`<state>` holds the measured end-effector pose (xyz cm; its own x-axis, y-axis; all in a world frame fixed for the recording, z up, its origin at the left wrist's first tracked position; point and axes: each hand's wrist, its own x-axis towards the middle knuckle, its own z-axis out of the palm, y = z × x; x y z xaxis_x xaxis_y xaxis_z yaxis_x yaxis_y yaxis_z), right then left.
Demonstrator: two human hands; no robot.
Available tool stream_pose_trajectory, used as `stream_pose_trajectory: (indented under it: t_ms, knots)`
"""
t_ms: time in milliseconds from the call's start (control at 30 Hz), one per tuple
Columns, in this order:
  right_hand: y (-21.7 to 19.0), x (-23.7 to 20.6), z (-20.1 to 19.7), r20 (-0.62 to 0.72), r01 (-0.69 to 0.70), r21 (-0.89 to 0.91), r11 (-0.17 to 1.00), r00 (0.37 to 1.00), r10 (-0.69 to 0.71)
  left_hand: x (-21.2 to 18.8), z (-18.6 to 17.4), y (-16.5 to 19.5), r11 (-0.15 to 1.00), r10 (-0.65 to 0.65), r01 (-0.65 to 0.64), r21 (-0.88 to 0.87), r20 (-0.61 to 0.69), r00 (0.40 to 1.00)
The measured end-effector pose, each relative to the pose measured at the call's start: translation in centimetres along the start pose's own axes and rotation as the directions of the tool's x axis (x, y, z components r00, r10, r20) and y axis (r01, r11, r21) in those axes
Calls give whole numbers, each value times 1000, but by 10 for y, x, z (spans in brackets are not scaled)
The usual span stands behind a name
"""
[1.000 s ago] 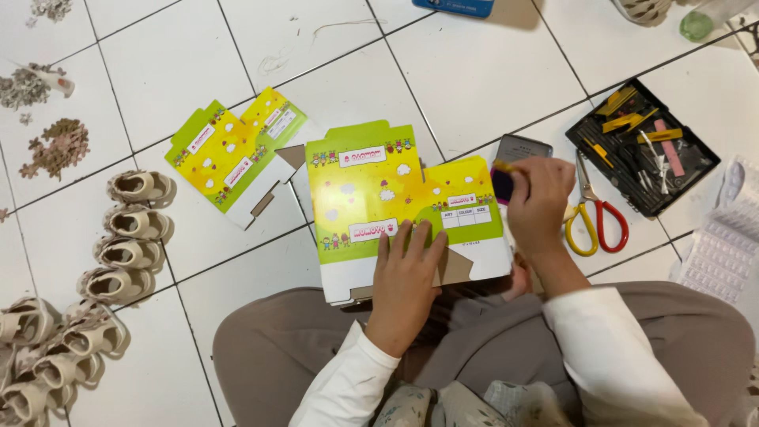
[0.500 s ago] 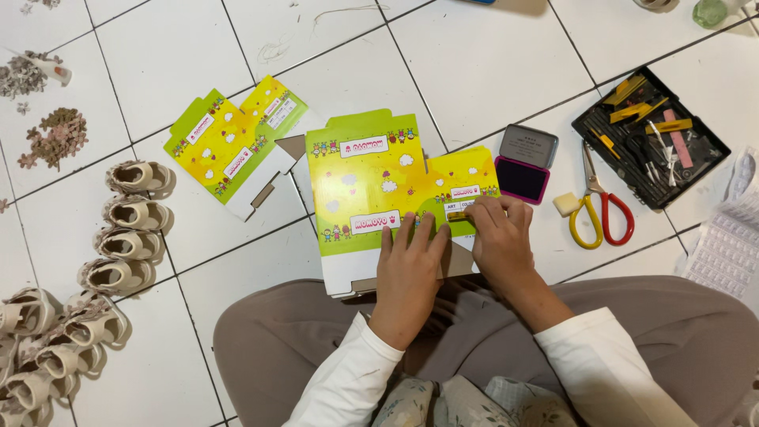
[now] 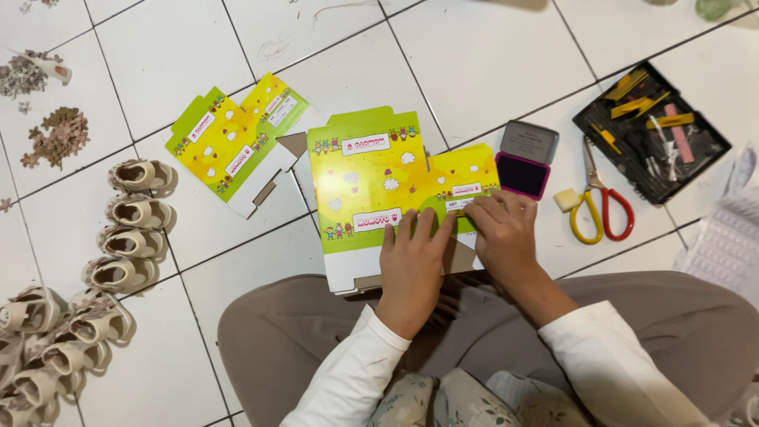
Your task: The person sits on the floor and assembles flat-packed shoe boxes. They use a rubber stamp and ink pad to mark the boxes, then use a stapler to secure the flaps. The person handles the boxes one at a time, stacking the finished ones nearby.
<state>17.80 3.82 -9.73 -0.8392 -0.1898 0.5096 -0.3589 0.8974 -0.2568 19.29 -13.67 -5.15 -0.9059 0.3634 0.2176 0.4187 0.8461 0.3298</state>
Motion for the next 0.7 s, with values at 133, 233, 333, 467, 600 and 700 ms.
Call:
stream_pose_trajectory:
  t_ms: [133, 233, 333, 467, 600, 700]
  knots:
    - [0, -1, -22, 32, -30, -2, 1000, 999, 30, -11, -21, 2, 975, 33, -36, -217, -18, 999]
    - [7, -13, -47, -154, -162, 89, 983, 973, 174, -29, -35, -21, 916, -111, 50, -397, -132, 985]
    - [21, -29, -72, -19, -342, 90, 935, 938, 345, -59, -46, -56, 925, -345, 301, -233, -180, 921]
    - [25, -47, -81, 399, -539, 384, 750, 829, 391, -85, -47, -86, 848, -508, 493, -192, -33, 861]
    - [20, -64, -78, 605, -701, 295, 649, 663, 441, -95, -38, -84, 877, -460, 440, -195, -76, 885]
    - [23, -69, -80, 673, -712, 179, 679, 593, 443, -98, -36, -79, 922, -385, 370, -114, -166, 908]
